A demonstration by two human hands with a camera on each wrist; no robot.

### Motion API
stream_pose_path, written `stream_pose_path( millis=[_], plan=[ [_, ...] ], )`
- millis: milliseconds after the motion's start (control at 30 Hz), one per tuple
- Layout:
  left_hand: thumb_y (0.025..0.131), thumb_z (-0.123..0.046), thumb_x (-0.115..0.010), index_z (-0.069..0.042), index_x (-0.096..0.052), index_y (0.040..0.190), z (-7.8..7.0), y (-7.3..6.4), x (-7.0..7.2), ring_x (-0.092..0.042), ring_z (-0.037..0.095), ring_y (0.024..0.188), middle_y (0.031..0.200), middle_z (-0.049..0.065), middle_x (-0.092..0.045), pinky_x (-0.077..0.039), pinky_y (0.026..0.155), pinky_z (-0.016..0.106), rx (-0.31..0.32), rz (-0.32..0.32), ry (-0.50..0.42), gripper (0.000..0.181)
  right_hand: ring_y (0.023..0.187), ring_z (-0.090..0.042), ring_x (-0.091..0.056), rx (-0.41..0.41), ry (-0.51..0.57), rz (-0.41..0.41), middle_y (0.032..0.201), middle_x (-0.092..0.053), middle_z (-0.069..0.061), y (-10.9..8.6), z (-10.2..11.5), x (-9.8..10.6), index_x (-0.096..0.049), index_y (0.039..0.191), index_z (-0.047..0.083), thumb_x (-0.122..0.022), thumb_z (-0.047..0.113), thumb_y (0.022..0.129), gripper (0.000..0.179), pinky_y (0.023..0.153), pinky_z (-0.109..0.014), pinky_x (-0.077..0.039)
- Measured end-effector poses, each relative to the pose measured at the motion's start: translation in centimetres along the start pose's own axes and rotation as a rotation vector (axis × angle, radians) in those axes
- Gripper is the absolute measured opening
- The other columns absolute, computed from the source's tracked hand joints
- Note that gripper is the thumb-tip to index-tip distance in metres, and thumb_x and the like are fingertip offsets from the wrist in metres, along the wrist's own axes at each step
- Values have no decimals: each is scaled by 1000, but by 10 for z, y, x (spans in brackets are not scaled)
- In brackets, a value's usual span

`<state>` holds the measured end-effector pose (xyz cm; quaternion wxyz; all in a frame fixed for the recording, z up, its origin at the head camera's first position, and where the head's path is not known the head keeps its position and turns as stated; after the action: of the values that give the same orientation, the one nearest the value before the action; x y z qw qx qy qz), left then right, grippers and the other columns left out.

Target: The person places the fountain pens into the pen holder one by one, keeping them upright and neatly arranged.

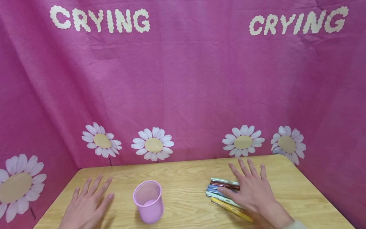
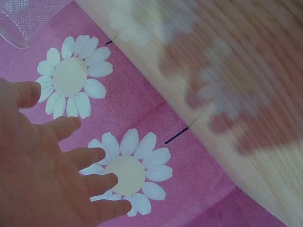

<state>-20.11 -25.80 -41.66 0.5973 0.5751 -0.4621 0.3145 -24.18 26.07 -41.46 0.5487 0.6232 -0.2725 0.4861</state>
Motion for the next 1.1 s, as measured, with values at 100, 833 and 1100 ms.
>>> stream_pose_path(
  millis=[100,833,1100],
  plan=[
    [108,-51,-51,-16,-53,157,0,0,-1,-30,57,146,162,23,-41,-21,111,79,1,-2,3,60,147,-52,-31,-1,-2,4,162,-39,-25,0,-1,1,-56,154,12,-61,81,87,96,114,-79,-12],
    [104,-53,-57,-18,-59,152,9,-13,-8,-38,54,143,156,22,-49,-29,106,80,3,-6,10,59,147,-52,-30,0,1,-13,163,-39,-23,-16,6,6,-55,154,12,-64,81,85,98,115,-77,-13],
    [103,-54,-59,-17,-59,152,5,-17,-5,-40,55,141,157,21,-49,-31,104,82,-21,3,-20,61,145,-51,-33,28,31,-59,160,-42,-23,-24,9,4,-56,153,12,-69,79,83,98,118,-75,-5]
  ],
)
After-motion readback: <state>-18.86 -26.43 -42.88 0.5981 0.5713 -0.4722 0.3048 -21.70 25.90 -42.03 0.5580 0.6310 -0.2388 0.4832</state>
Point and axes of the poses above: each hand's wrist, its own y-axis towards the middle knuckle, its own x-axis out of the back of the hand, z = x × y, the point moved 1 cm from there along y, towards the middle knuckle
